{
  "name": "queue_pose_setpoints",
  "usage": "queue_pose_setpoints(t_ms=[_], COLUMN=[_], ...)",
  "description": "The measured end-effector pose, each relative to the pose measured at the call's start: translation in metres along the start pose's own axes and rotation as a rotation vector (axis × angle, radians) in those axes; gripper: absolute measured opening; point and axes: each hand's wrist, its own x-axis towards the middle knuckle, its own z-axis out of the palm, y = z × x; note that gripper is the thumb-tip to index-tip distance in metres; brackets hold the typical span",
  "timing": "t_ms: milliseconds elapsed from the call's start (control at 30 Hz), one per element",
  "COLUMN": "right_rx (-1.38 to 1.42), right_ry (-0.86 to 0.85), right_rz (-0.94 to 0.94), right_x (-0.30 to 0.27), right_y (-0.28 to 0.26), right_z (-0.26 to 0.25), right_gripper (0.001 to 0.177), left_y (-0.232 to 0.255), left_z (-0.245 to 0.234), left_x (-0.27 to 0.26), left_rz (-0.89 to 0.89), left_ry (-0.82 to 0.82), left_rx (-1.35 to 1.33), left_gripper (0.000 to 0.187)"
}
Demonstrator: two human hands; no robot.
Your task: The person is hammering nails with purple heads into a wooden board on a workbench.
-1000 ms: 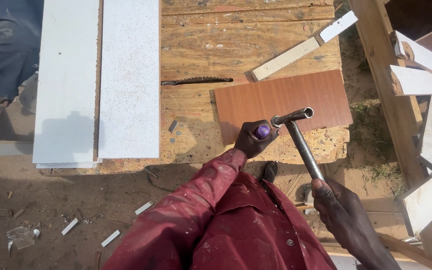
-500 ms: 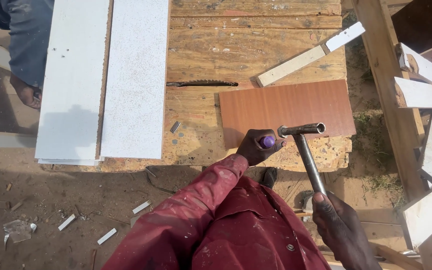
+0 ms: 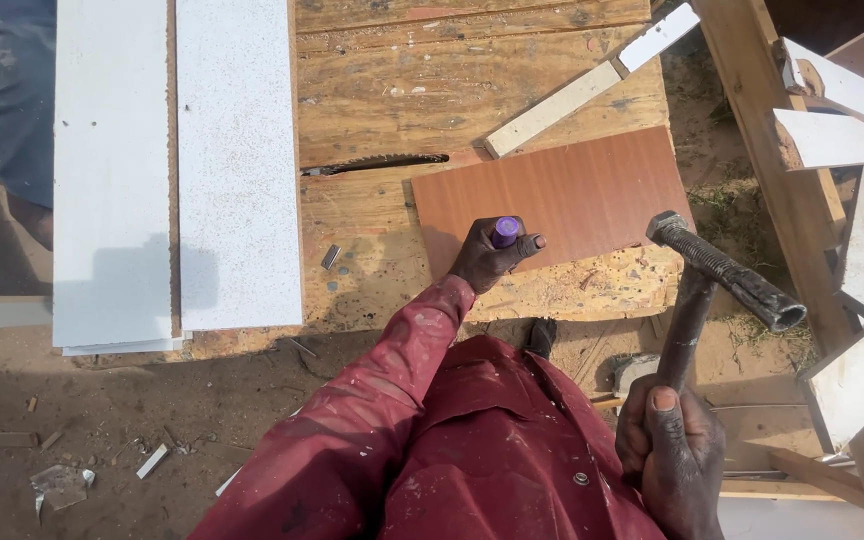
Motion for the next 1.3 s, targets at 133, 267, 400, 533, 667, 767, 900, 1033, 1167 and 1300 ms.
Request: queue_pose_setpoints(t_ms=[133,267,400,533,667,767,900,1033,1167,1300], right_rx=[-0.029,-0.042,-0.029,-0.046,-0.033,-0.012,0.01,-0.017,0.02,0.026], right_ry=[0.015,0.021,0.026,0.031,0.028,0.04,0.015,-0.004,-0.055,-0.094], right_rz=[-0.029,-0.05,-0.032,-0.032,-0.042,-0.013,-0.023,-0.063,-0.111,-0.175], right_x=[0.0,0.0,-0.001,-0.003,-0.004,-0.004,0.001,0.006,0.004,0.004], right_y=[0.001,0.003,0.002,-0.002,-0.002,0.005,0.011,-0.006,-0.013,-0.009], right_z=[-0.001,-0.005,-0.005,-0.004,-0.004,-0.008,-0.012,-0.001,0.002,0.001], right_gripper=[0.046,0.045,0.048,0.05,0.049,0.048,0.044,0.046,0.048,0.043], left_y=[-0.004,-0.008,-0.01,-0.012,-0.009,-0.011,-0.016,-0.015,-0.015,-0.014], left_z=[-0.001,0.004,0.006,0.004,0.004,0.005,0.005,0.002,0.002,0.002], left_x=[0.0,0.0,0.001,0.003,0.003,0.003,0.004,0.003,-0.001,0.001], left_rz=[-0.029,-0.029,-0.068,-0.019,0.004,0.004,0.04,0.066,0.058,0.064], left_ry=[0.056,0.079,0.115,0.103,0.086,0.072,0.017,0.016,0.043,0.04], left_rx=[-0.119,-0.123,-0.127,-0.103,-0.081,-0.099,-0.078,-0.047,-0.064,-0.072], left_gripper=[0.03,0.031,0.032,0.032,0.032,0.031,0.031,0.031,0.029,0.03])
